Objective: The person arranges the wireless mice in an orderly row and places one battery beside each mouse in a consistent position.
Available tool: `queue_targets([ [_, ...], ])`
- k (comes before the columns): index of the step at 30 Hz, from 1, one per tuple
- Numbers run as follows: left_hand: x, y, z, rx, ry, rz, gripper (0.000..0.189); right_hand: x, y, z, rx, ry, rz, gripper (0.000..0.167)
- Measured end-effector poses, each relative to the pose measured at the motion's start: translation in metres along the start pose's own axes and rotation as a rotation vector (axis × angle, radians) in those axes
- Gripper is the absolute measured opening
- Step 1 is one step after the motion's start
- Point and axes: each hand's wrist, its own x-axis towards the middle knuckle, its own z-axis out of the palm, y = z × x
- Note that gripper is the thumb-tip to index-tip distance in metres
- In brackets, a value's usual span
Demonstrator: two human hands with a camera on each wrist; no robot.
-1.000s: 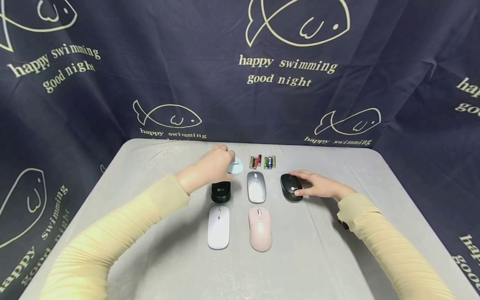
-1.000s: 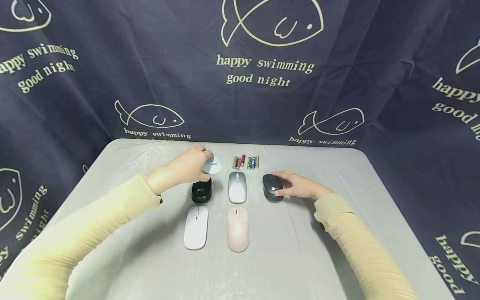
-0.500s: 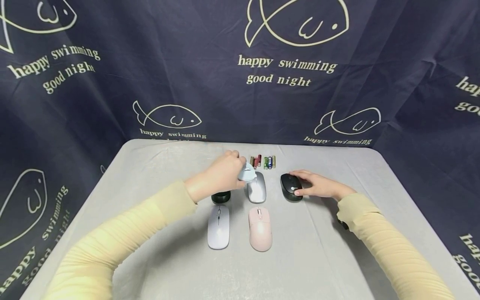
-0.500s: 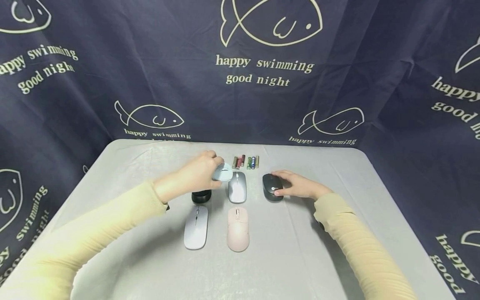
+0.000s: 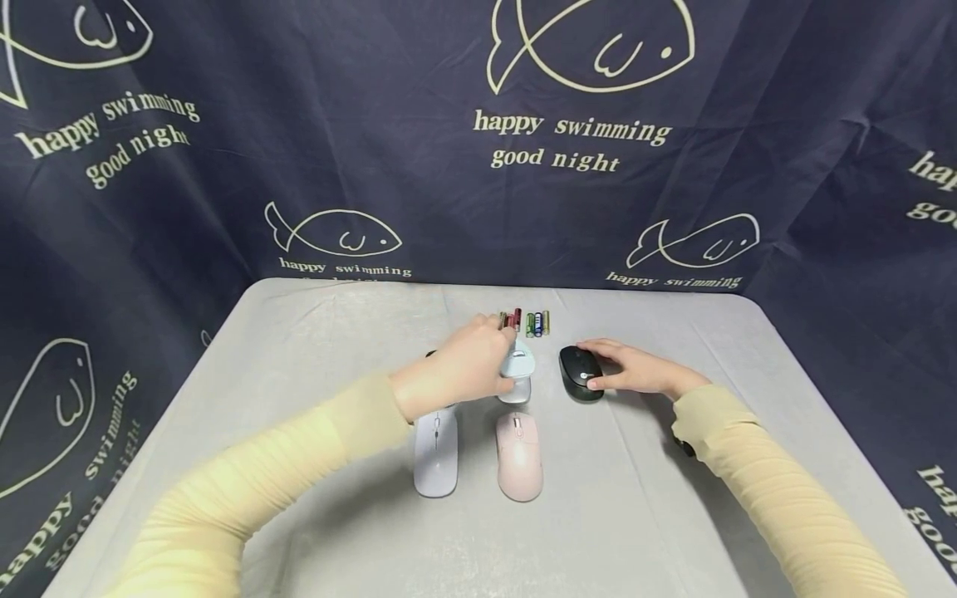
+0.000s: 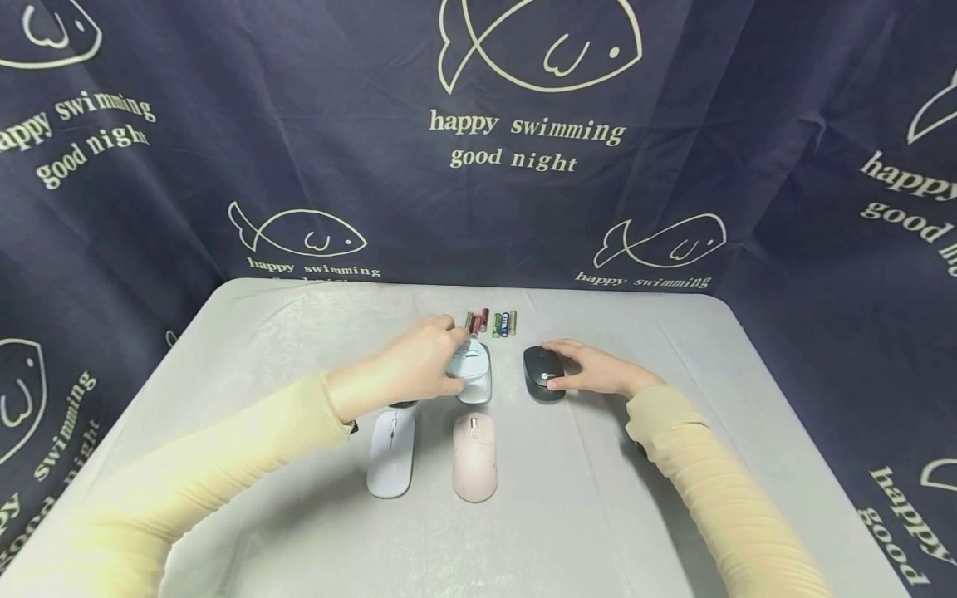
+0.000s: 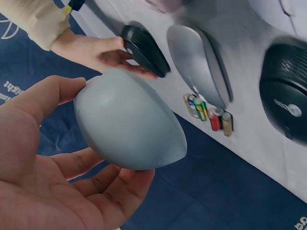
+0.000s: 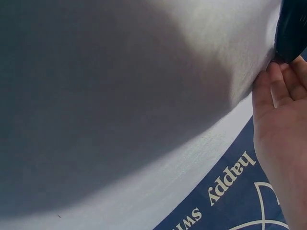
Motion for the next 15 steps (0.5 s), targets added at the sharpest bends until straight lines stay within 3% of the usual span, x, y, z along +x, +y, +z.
queue_targets([
  [6,0.001,0.012,0.002,-0.015,-0.005,0.015,0.062,0.000,0.000,-0.001,0.004,-0.009,0.001,0.072],
  [15,0.002,0.025,0.007,-0.043,0.014,0.058,0.053,0.001,-0.001,-0.001,0.014,-0.012,-0.003,0.071],
])
